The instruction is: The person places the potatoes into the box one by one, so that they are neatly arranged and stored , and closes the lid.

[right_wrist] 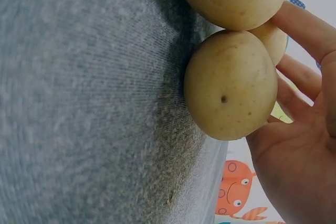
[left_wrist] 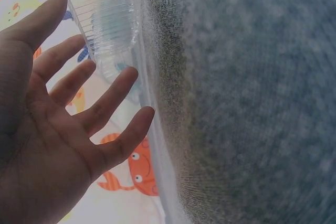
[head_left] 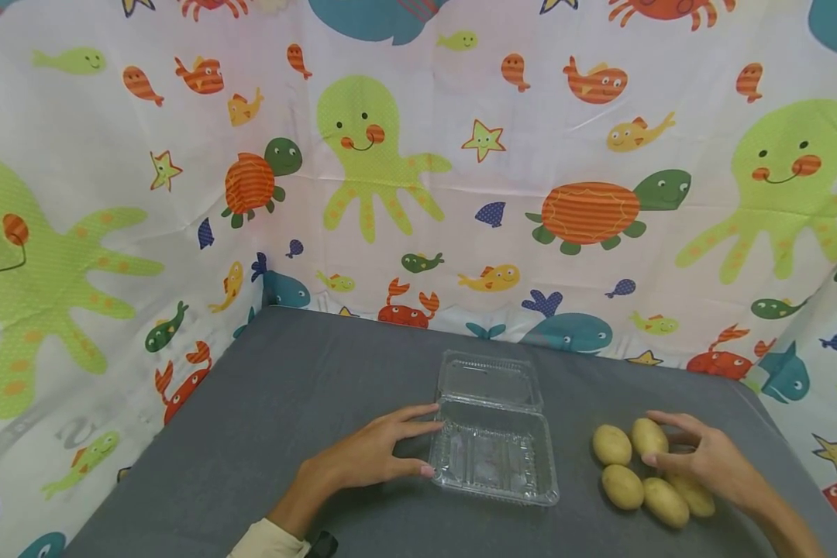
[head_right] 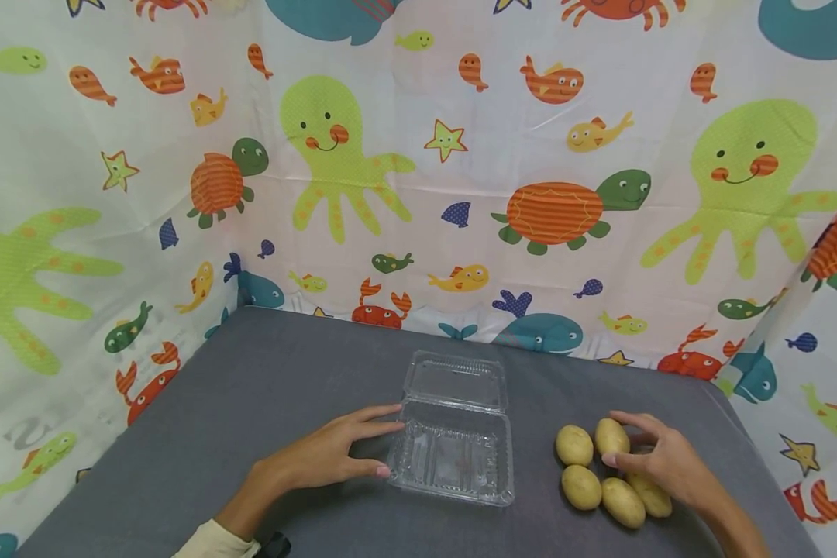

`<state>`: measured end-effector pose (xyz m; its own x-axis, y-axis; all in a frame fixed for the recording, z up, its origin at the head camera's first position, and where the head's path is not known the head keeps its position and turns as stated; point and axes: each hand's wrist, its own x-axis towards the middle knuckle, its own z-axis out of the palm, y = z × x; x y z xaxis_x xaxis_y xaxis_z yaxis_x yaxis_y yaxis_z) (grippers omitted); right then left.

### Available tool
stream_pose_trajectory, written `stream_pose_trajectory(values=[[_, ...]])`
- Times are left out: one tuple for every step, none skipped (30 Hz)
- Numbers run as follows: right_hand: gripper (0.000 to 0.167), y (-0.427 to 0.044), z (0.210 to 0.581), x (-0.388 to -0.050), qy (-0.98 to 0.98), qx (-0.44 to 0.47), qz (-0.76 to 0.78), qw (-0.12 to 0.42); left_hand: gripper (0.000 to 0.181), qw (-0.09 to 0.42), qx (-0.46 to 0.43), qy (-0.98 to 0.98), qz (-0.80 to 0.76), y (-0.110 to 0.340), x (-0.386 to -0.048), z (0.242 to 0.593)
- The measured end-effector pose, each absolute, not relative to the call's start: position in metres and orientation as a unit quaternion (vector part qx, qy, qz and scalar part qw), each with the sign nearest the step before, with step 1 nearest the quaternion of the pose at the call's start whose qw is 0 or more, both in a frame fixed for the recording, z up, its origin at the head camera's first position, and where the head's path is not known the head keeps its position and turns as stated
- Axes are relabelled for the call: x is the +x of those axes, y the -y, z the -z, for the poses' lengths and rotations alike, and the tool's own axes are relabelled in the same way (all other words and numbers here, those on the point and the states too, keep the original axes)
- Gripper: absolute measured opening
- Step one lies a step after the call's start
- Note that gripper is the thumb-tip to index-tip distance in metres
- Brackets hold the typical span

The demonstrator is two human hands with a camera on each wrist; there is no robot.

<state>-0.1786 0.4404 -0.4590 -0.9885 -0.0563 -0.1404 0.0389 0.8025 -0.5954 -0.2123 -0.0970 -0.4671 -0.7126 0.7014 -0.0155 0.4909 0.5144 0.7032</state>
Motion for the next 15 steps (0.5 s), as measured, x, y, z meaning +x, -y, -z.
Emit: stream_pose_trajectory(values=[[0.081,-0.4400,0.4591,-0.1777,-0.947,-0.008,0.313,0.068,0.073,0.150,0.347,-0.858,-0.349,0.0971,-0.2122,0.4671],[0.081,-0.4397,0.4591,-0.1769,-0.948,-0.009,0.312,0.062,0.073,0.150,0.347,-0.858,-0.348,0.0972,-0.2121,0.4671],[0.080,-0.4394,0.4591,-0.1762,-0.949,-0.012,0.312,0.055,0.073,0.150,0.346,-0.858,-0.348,0.0972,-0.2121,0.4673],[0.080,-0.4392,0.4593,-0.1754,-0.949,-0.015,0.311,0.049,0.073,0.149,0.347,-0.858,-0.348,0.0973,-0.2121,0.4676],[0.079,-0.4390,0.4593,-0.1747,-0.949,-0.017,0.311,0.045,0.073,0.149,0.346,-0.859,-0.348,0.0974,-0.2122,0.4679],[0.079,-0.4389,0.4594,-0.1742,-0.949,-0.018,0.312,0.042,0.073,0.149,0.345,-0.859,-0.348,0.0975,-0.2122,0.4682],[0.079,-0.4389,0.4596,-0.1738,-0.948,-0.018,0.314,0.040,0.073,0.149,0.344,-0.859,-0.348,0.0975,-0.2121,0.4684],[0.078,-0.4387,0.4595,-0.1734,-0.948,-0.018,0.316,0.038,0.073,0.151,0.344,-0.859,-0.348,0.0976,-0.2120,0.4685],[0.078,-0.4386,0.4597,-0.1731,-0.947,-0.016,0.319,0.036,0.073,0.150,0.343,-0.860,-0.347,0.0976,-0.2121,0.4685],[0.079,-0.4383,0.4594,-0.1728,-0.946,-0.013,0.323,0.036,0.073,0.151,0.343,-0.860,-0.346,0.0976,-0.2121,0.4686],[0.078,-0.4380,0.4591,-0.1725,-0.945,-0.011,0.326,0.035,0.073,0.151,0.342,-0.861,-0.346,0.0976,-0.2121,0.4685],[0.078,-0.4377,0.4589,-0.1722,-0.943,-0.009,0.331,0.034,0.073,0.151,0.343,-0.861,-0.345,0.0977,-0.2121,0.4685],[0.078,-0.4374,0.4585,-0.1718,-0.942,-0.006,0.335,0.034,0.073,0.151,0.343,-0.861,-0.345,0.0976,-0.2122,0.4686],[0.079,-0.4371,0.4581,-0.1715,-0.940,-0.003,0.339,0.034,0.073,0.151,0.343,-0.861,-0.345,0.0976,-0.2124,0.4687],[0.079,-0.4370,0.4578,-0.1712,-0.939,-0.001,0.343,0.034,0.073,0.149,0.344,-0.861,-0.345,0.0975,-0.2126,0.4690]])
